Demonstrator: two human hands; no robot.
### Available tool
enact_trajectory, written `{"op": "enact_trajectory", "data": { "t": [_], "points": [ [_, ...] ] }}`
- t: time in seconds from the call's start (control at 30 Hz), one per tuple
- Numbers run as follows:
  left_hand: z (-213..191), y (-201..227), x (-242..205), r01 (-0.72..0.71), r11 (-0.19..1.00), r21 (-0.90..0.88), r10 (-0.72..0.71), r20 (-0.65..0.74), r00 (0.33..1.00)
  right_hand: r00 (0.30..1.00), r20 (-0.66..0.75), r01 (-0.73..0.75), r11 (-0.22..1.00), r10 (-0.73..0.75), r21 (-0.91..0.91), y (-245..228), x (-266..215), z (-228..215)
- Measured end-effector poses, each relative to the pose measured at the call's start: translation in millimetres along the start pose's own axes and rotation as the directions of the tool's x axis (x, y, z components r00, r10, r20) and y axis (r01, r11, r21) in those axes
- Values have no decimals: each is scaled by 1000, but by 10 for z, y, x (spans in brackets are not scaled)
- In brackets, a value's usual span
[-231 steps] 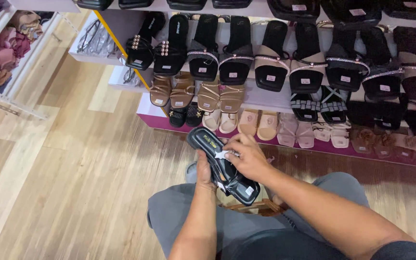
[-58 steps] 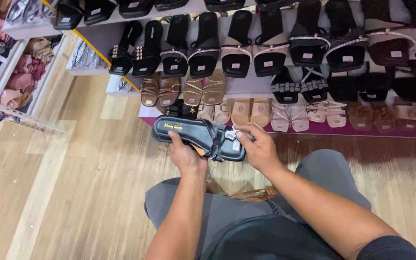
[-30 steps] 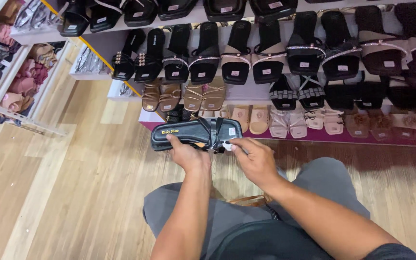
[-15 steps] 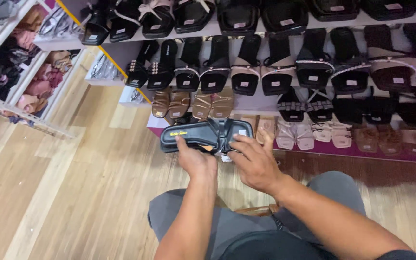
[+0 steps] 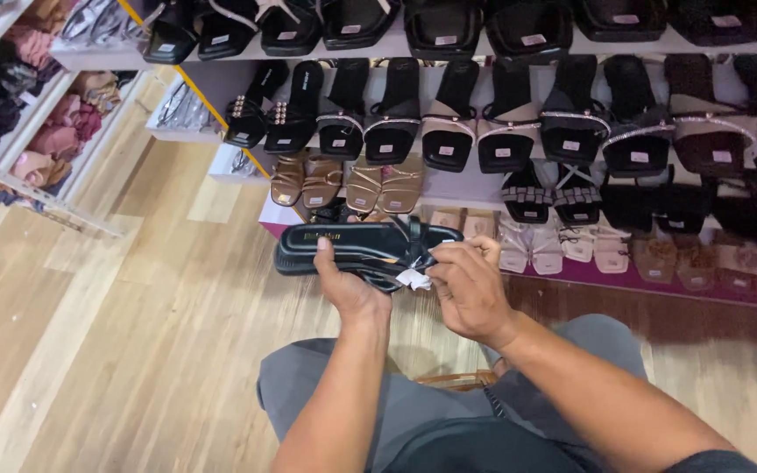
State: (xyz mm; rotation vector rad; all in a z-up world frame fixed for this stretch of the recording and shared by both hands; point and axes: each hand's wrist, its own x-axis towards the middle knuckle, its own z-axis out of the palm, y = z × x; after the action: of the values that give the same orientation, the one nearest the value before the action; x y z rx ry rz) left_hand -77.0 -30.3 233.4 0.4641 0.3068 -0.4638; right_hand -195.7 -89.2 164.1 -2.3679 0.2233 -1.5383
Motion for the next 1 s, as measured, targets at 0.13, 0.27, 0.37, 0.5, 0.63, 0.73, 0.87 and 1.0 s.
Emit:
{"op": "enact_trajectory", "data": {
  "t": [0.13, 0.27, 0.37, 0.5, 0.63, 0.73, 0.87, 1.0],
  "points": [
    [-83, -15, 213, -8, 998, 67, 6, 31, 1000, 1000, -5, -18, 999, 18, 30, 38, -32, -16],
    [-64, -54, 262, -80, 978, 190, 82, -1, 997, 989, -31, -143, 985, 146, 93, 174, -157, -2],
    [-135, -81, 339, -87, 949, 303, 108, -53, 993, 984, -32, -174, 979, 178, 105, 145, -141, -32],
    [-97, -70, 324, -110, 909, 402, 152, -75, 986, 988, -57, -143, 990, 143, 15, 294, -221, -39],
    [67, -38, 35, -282, 819, 499, 284, 74, 956, 977, -22, -209, 977, 210, 40, 249, 72, -168],
    [-117, -169, 179, -310, 729, 611, 253, 181, 950, 986, 141, -114, 975, 88, 191, 145, 290, -138],
    [-306, -258, 447, -376, 507, 775, 278, 266, 923, 935, 335, -180, 971, 118, 158, 291, 195, -28],
    [-253, -233, 437, -378, 370, 849, 266, 293, 918, 872, 455, -329, 905, 182, 269, 329, 184, -38]
  ]
}}
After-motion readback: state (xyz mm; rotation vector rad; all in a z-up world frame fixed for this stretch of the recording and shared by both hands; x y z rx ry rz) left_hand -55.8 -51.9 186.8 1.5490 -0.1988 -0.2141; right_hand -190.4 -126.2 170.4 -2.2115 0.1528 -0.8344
